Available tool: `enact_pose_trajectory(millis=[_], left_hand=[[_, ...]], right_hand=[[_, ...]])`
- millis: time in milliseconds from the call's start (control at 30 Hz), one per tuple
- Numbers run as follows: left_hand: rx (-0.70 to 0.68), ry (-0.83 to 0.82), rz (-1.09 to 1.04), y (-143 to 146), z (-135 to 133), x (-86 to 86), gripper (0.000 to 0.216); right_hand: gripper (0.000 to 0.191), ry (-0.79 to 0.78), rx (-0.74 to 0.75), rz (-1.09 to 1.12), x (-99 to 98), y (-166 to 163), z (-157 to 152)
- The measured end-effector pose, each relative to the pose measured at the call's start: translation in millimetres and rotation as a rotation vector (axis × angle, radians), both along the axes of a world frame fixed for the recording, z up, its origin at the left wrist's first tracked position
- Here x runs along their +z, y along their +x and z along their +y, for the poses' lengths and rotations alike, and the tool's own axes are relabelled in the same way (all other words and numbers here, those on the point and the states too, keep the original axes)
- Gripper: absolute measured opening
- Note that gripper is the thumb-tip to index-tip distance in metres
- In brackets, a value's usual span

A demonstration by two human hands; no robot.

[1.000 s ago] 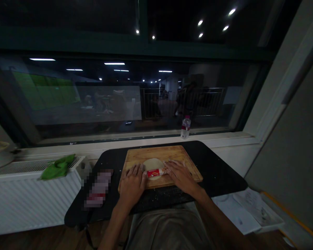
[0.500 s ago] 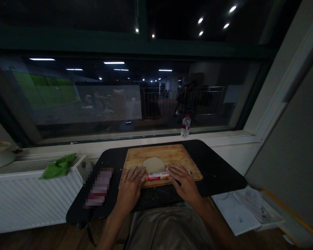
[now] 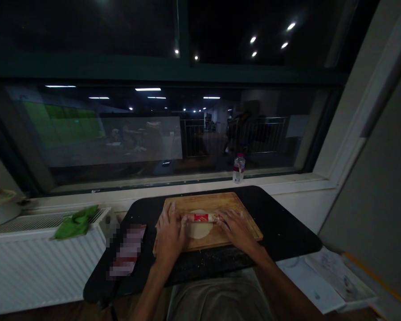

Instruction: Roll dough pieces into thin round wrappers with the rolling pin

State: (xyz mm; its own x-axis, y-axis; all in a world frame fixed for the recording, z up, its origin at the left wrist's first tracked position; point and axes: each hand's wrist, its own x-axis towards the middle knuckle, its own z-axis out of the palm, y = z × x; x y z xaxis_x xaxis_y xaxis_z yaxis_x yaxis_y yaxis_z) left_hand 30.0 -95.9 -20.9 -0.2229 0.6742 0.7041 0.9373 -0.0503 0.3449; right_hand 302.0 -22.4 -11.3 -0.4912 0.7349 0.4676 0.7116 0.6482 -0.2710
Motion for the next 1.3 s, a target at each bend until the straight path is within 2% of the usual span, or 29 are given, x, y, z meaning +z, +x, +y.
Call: enact_pose_trajectory(millis=[67, 133, 200, 267, 367, 533, 767, 933, 1000, 1100, 1200, 1300], left_hand=[[0.081, -0.019, -0.069, 13.2, 0.5, 3.7, 0.066], [0.029, -0.149, -0.013, 31.2, 0.0, 4.3, 0.066], [0.005, -0.285, 0.061, 50.0, 0.9, 2.7, 0.077], [0.016, -0.371, 0.134, 64.8, 4.1, 0.4, 0.094], [0.026, -0.422, 0.191, 71.7, 11.9, 0.0, 0.094], [-0.141, -0.463, 0.271, 51.1, 23.7, 9.0, 0.072], [-0.458, -0.512, 0.292, 10.4, 33.0, 18.7, 0.074], [-0.656, -0.705, 0.141, -23.0, 37.3, 25.9, 0.088], [-0.675, -0.717, 0.119, -30.4, 36.7, 25.9, 0.096], [-0.628, -0.658, 0.112, -35.7, 32.7, 20.6, 0.104], [-0.583, -0.609, 0.049, -40.0, 28.7, 13.8, 0.095], [-0.611, -0.618, -0.051, -43.4, 28.7, 12.4, 0.083]], right_hand=[[0.043, -0.008, -0.095, 0.044, 6.6, -4.8, 12.6], [0.045, -0.003, -0.151, 0.093, 12.9, -12.2, 23.2], [0.045, 0.004, -0.183, 0.143, 15.7, -20.8, 30.5], [0.046, 0.007, -0.186, 0.180, 13.8, -28.7, 34.1], [0.047, 0.012, -0.181, 0.205, 5.3, -35.6, 35.7], [0.045, 0.014, -0.153, 0.207, -3.1, -37.0, 37.2], [0.043, -0.015, -0.136, 0.187, -3.7, -38.3, 34.9], [0.041, -0.019, -0.088, 0.190, -5.3, -38.3, 34.2], [0.042, -0.020, -0.071, 0.182, -4.5, -37.7, 33.5], [0.042, -0.029, -0.073, 0.174, -2.2, -36.7, 31.7], [0.042, -0.047, -0.071, 0.183, -0.5, -36.2, 30.6], [0.041, -0.063, -0.068, 0.196, 0.1, -36.3, 30.7]])
